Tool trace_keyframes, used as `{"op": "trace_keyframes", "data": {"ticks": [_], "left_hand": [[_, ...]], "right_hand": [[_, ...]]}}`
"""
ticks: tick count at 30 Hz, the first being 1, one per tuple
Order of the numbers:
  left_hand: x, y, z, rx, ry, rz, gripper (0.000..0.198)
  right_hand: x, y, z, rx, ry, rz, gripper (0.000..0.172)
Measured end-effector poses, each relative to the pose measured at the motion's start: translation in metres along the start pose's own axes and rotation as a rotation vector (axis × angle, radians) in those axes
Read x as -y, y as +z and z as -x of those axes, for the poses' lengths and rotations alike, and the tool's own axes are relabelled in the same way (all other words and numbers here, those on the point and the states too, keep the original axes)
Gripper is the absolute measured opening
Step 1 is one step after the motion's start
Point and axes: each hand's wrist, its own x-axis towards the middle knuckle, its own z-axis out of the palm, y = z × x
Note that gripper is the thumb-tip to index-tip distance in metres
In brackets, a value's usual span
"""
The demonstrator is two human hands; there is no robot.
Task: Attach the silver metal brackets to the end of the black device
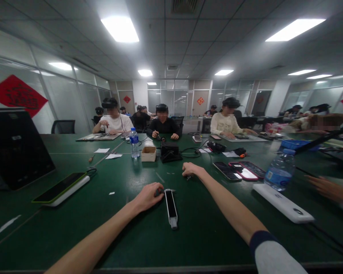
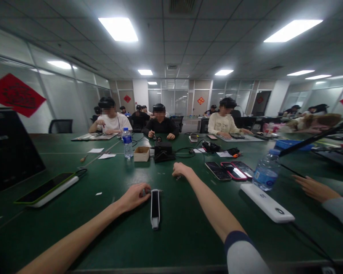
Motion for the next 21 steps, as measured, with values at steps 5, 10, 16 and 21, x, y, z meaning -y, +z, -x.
{"op": "trace_keyframes", "data": {"ticks": [5, 10, 16, 21], "left_hand": [[0.001, 0.0, 0.001, 0.004, 0.015, 0.018, 0.019], [0.002, -0.003, 0.002, -0.024, 0.034, 0.002, 0.025], [0.004, -0.004, 0.001, -0.203, 0.045, 0.009, 0.023], [0.006, 0.001, 0.0, -0.362, 0.123, 0.031, 0.012]], "right_hand": [[0.003, 0.002, 0.008, -0.058, -0.046, -0.031, 0.037], [0.017, 0.003, 0.028, -0.126, -0.156, -0.078, 0.029], [0.048, 0.02, 0.06, -0.233, -0.555, -0.542, 0.02], [0.073, 0.038, 0.074, -0.081, -0.601, -1.03, 0.028]]}}
